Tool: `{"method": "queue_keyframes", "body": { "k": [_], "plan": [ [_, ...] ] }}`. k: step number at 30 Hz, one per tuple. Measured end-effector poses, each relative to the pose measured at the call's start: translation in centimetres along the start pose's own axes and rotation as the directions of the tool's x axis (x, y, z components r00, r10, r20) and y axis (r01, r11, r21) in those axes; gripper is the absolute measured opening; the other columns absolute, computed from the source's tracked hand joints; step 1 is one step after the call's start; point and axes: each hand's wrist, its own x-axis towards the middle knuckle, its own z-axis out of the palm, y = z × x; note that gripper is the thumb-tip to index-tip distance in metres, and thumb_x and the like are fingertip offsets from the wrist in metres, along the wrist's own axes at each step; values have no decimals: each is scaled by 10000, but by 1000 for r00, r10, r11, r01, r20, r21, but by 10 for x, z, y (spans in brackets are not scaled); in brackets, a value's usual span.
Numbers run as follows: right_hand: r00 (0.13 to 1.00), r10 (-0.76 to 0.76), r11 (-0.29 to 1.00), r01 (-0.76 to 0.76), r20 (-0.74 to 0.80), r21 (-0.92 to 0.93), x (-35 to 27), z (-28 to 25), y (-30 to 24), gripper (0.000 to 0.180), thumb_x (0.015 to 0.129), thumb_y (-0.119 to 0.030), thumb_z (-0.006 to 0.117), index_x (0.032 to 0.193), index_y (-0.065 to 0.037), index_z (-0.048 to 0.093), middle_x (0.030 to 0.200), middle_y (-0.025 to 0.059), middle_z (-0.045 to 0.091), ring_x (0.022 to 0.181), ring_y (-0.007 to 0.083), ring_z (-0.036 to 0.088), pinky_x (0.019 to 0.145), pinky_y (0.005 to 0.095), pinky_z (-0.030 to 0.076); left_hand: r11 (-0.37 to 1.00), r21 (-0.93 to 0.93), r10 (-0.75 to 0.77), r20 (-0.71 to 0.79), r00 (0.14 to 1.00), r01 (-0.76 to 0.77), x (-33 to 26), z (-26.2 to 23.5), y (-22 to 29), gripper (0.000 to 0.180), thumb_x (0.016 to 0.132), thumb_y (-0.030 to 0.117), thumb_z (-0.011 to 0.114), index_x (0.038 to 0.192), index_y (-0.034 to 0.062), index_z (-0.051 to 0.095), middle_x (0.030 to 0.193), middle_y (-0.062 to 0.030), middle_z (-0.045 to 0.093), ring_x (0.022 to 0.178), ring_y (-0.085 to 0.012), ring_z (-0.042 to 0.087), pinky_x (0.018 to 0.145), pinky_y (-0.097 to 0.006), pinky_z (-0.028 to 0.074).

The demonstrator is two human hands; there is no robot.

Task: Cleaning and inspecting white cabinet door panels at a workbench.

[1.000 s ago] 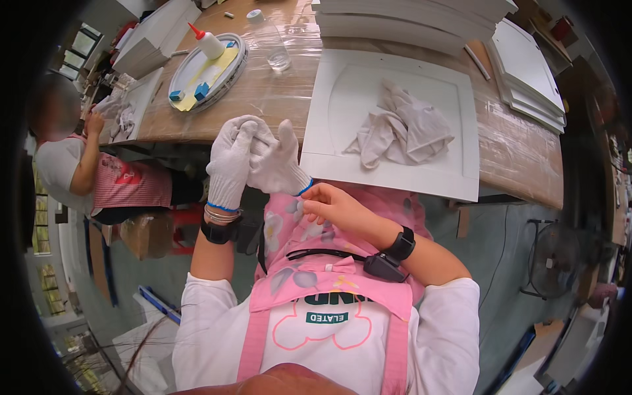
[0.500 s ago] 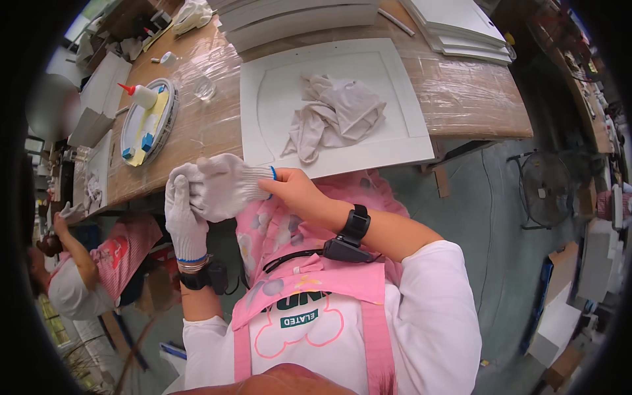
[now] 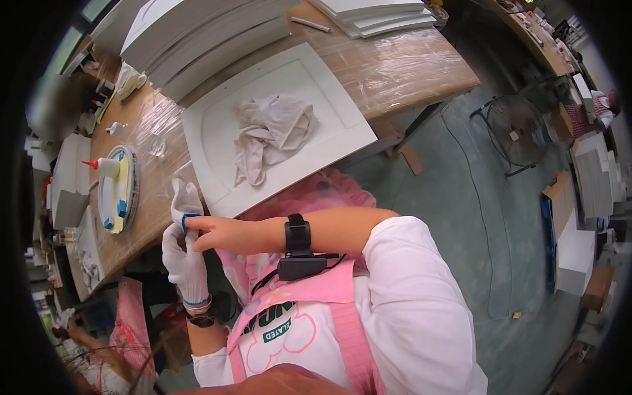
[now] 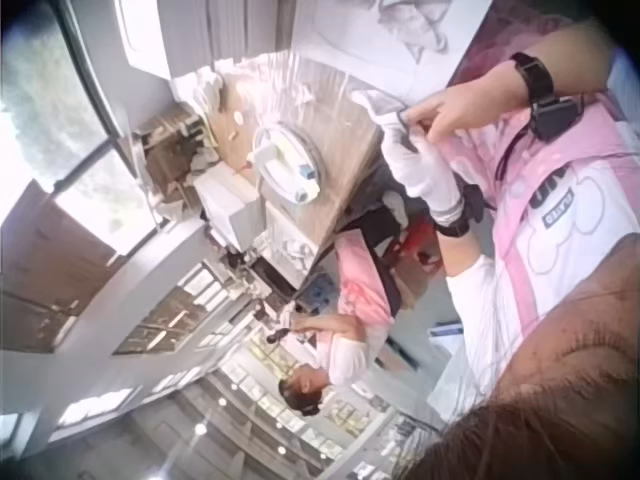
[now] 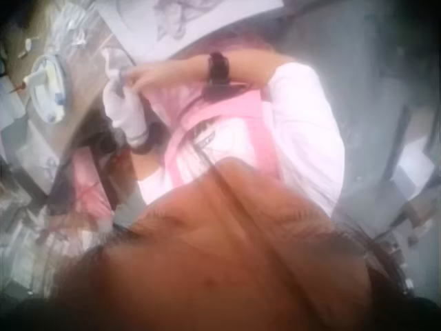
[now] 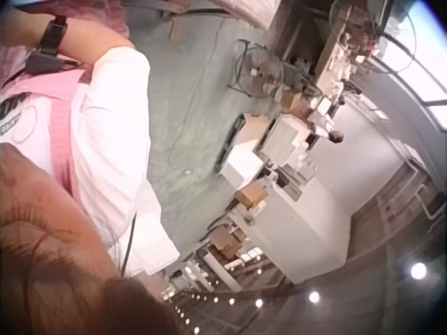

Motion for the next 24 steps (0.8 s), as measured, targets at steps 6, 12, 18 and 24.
{"method": "queue_keyframes", "body": {
  "k": [6,12,18,24],
  "plan": [
    [822,-464,366,517,329,-774,29,-16,15,560,872,-79,585,1395,-4,401,1134,148,586,1064,225,558,1001,340,408,961,-211,226,213,950,-181,-10,-10,21,96,893,-9,653,974,-2,603,818,2,583,713,-76,522,640,-231,439],
    [975,221,952,-216,1,215,62,-5,-4,425,877,-153,627,1273,1,612,1245,165,622,1068,254,636,969,335,491,918,-392,81,348,934,66,-11,-5,17,88,877,-68,610,931,-1,588,813,-1,565,701,-66,520,625,-231,436],
    [979,57,786,76,194,-614,72,-21,2,400,863,-257,665,1184,-18,652,1064,189,683,933,308,661,847,373,538,864,-503,232,447,864,28,-7,-7,22,88,858,-69,622,908,-1,595,824,-20,584,745,-90,537,680,-245,461],
    [969,45,580,-222,242,783,89,-4,-21,430,1016,-367,492,1282,-34,551,1296,216,579,1126,350,587,1046,540,434,934,-318,239,225,945,-160,-2,9,8,117,839,-46,659,940,4,627,809,-60,594,712,-152,605,640,-305,480]
  ]
}}
